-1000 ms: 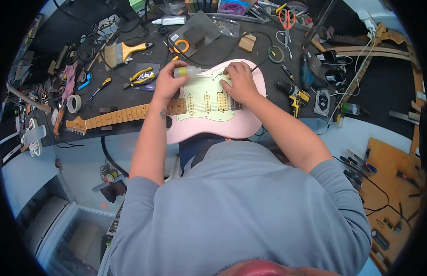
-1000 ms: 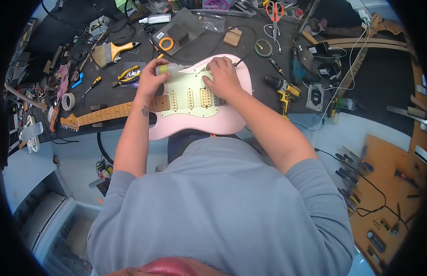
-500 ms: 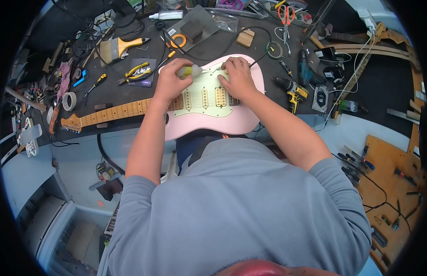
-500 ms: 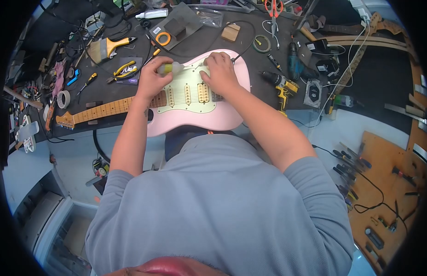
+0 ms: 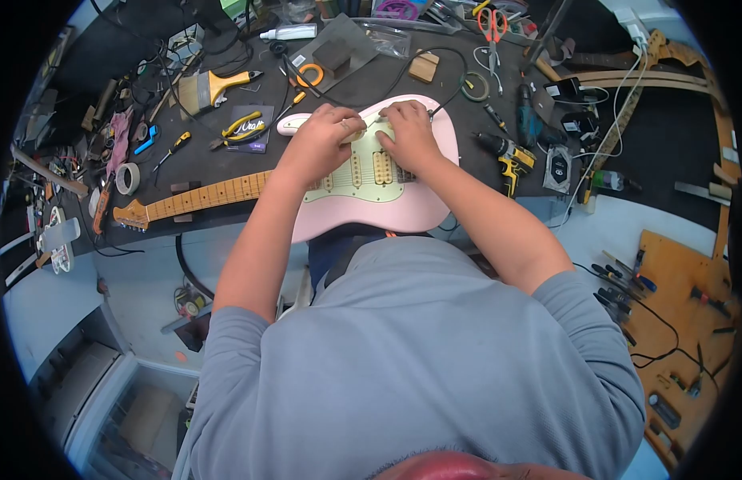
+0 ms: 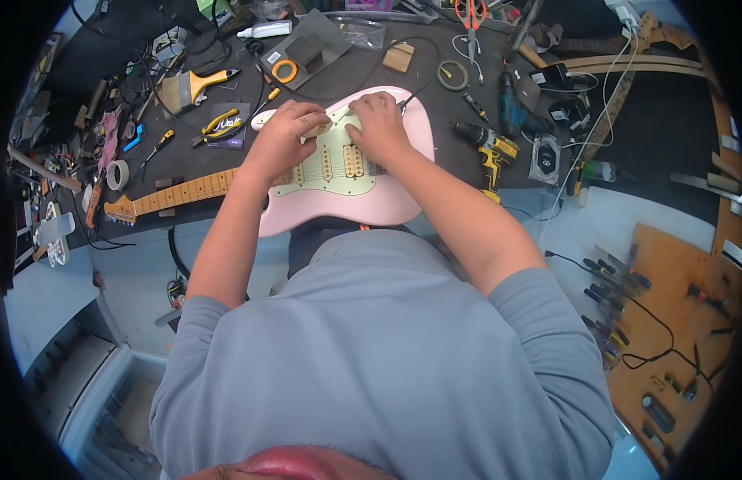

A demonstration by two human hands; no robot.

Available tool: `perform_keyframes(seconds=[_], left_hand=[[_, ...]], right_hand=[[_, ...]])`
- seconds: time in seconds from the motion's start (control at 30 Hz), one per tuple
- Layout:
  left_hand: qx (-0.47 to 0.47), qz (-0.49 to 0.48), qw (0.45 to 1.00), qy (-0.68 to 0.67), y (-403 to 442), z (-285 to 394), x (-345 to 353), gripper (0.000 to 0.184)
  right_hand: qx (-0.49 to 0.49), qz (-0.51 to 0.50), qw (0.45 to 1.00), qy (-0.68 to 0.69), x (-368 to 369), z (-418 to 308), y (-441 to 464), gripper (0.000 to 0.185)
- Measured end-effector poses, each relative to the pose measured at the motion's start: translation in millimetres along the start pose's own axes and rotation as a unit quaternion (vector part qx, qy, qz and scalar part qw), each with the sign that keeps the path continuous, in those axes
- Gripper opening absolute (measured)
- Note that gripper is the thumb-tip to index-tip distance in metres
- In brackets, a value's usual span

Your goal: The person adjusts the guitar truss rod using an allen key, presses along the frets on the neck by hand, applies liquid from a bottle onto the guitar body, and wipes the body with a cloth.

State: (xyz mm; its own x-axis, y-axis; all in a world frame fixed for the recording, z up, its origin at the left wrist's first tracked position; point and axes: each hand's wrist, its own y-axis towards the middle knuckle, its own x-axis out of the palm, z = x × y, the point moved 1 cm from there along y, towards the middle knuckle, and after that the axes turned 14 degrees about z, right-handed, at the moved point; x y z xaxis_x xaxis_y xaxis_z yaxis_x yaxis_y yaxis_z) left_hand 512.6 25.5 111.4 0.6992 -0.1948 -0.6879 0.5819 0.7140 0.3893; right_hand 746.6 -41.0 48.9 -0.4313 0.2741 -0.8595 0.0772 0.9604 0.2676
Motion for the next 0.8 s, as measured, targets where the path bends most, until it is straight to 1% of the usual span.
perform_keyframes(seconds=[0.03,0.1,0.13,0.2,0.3,0.4,0.43,0.53,0.63,0.8], left_hand=[[-0.008,0.003,1.000,-0.010,0,1,-1,0.046],[-0.023,0.007,0.999,-0.030,-2,2,-2,0.049],[-0.045,0.011,0.998,-0.042,-3,4,-2,0.049],[-0.090,0.017,0.994,-0.064,-5,7,-3,0.051],[-0.108,0.035,0.991,-0.069,-4,9,-1,0.050],[-0.081,0.056,0.993,-0.068,-2,7,0,0.050],[-0.090,0.054,0.992,-0.064,-3,8,0,0.049],[-0.112,0.055,0.991,-0.056,-4,6,-1,0.047],[-0.129,0.067,0.988,-0.055,-10,0,2,0.046],[-0.139,0.108,0.984,-0.039,-17,-3,7,0.045]], right_hand=[[-0.001,0.000,1.000,-0.003,-1,-2,0,0.042],[-0.054,-0.015,0.998,0.000,-5,-6,-3,0.039],[-0.080,-0.023,0.997,0.002,-6,-8,-3,0.038],[-0.057,-0.009,0.998,0.020,-3,-9,-5,0.037],[-0.044,0.005,0.999,0.028,1,-7,-5,0.034],[-0.042,0.022,0.998,0.033,7,-5,-1,0.028],[-0.039,0.028,0.998,0.035,8,-5,-1,0.025],[0.003,0.020,0.999,0.033,7,-5,2,0.025],[0.028,-0.002,0.998,0.049,7,-1,5,0.025],[0.024,0.000,0.997,0.075,2,3,2,0.025]])
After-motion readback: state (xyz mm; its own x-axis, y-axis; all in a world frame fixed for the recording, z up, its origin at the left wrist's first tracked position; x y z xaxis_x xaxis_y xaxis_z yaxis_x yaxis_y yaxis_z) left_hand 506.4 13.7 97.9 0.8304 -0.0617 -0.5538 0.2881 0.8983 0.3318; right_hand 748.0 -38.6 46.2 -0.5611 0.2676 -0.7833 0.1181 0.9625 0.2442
